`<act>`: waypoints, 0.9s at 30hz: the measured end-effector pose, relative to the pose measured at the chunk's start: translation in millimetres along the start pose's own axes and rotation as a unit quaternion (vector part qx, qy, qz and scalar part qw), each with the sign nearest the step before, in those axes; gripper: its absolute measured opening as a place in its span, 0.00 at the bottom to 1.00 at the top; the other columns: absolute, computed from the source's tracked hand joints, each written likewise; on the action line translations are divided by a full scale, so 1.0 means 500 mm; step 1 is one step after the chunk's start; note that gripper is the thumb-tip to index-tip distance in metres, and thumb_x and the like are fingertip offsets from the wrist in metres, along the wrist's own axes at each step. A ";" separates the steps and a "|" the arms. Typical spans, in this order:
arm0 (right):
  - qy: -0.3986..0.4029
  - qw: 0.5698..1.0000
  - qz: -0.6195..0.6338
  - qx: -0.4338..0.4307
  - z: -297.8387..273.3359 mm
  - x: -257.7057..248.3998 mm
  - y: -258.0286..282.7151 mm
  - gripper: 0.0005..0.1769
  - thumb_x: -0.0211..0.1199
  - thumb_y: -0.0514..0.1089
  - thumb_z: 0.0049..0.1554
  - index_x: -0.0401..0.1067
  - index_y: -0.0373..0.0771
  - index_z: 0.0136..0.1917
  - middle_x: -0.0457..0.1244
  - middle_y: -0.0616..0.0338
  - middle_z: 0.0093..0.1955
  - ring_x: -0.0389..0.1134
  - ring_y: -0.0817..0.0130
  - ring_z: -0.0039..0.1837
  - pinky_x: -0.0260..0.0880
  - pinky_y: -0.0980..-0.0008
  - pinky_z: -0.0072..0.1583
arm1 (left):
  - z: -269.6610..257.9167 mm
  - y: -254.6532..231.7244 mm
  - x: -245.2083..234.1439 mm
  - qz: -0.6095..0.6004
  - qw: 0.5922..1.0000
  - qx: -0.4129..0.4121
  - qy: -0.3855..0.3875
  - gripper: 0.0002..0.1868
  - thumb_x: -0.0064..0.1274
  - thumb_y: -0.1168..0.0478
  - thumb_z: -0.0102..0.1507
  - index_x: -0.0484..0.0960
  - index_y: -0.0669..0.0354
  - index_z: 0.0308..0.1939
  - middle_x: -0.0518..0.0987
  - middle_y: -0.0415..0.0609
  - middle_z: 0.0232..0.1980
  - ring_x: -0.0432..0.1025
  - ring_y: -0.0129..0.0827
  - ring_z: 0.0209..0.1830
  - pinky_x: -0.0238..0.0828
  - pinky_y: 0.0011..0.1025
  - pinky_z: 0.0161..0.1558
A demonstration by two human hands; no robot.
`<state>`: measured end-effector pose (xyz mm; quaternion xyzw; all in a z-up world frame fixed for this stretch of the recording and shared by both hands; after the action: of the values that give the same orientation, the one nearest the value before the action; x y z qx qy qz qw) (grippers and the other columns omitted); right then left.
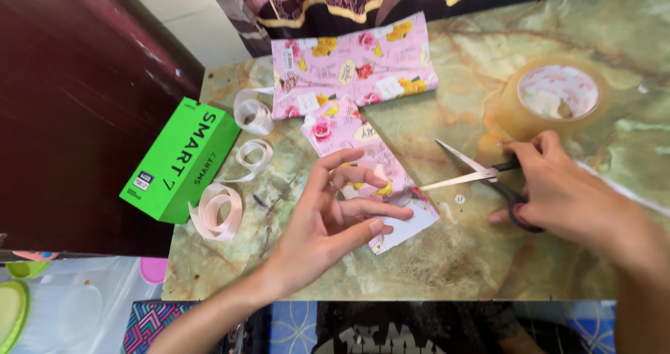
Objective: The person wraps a rectangular box with pink floral wrapping paper. They use scissors to cut tape and paper, fold the paper edges, and secure them with clear tape. A second wrapped gift is visible on the table.
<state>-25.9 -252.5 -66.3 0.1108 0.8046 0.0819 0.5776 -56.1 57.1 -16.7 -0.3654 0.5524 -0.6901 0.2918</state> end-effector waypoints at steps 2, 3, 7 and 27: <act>0.026 0.999 -0.040 -0.002 0.001 0.003 -0.014 0.67 0.84 0.57 0.36 0.51 0.40 0.79 0.52 0.52 0.72 0.66 0.53 0.66 0.71 0.59 0.63 | -0.022 0.015 0.001 0.043 0.999 0.011 -0.027 0.40 0.50 0.80 0.65 0.47 0.60 0.76 0.62 0.54 0.64 0.79 0.49 0.62 0.78 0.32 0.48; 0.037 0.998 -0.060 -0.003 0.002 0.001 -0.018 0.71 0.85 0.58 0.34 0.48 0.41 0.81 0.51 0.54 0.74 0.65 0.55 0.68 0.70 0.60 0.63 | -0.031 0.017 0.005 0.114 0.991 0.065 -0.036 0.41 0.51 0.81 0.66 0.46 0.59 0.76 0.62 0.55 0.65 0.78 0.48 0.64 0.79 0.33 0.53; -0.079 0.992 -0.096 -0.038 -0.021 -0.019 0.005 0.61 0.81 0.57 0.38 0.57 0.39 0.78 0.57 0.53 0.70 0.67 0.57 0.63 0.71 0.61 0.59 | -0.061 0.042 0.026 0.267 0.944 0.188 -0.052 0.46 0.54 0.81 0.67 0.42 0.55 0.79 0.63 0.55 0.68 0.78 0.45 0.68 0.77 0.38 0.66; -0.131 0.732 0.644 -0.181 -0.147 0.212 0.179 0.05 0.64 0.29 0.57 0.75 0.29 0.49 0.65 0.61 0.49 0.64 0.80 0.48 0.66 0.80 0.48 | -0.099 0.143 0.065 0.133 0.965 0.161 -0.155 0.49 0.53 0.83 0.66 0.42 0.53 0.82 0.62 0.59 0.71 0.79 0.47 0.64 0.74 0.39 0.70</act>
<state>-120.9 -137.7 -115.9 0.5055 0.4271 0.5632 0.4949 -115.1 42.2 -86.8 -0.3392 0.4255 -0.6597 0.5184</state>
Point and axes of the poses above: each hand's wrist, its own z-axis towards the middle knuckle, its own x-axis out of the palm, y = z × x, the point moved 3 cm from there along z, towards the middle knuckle
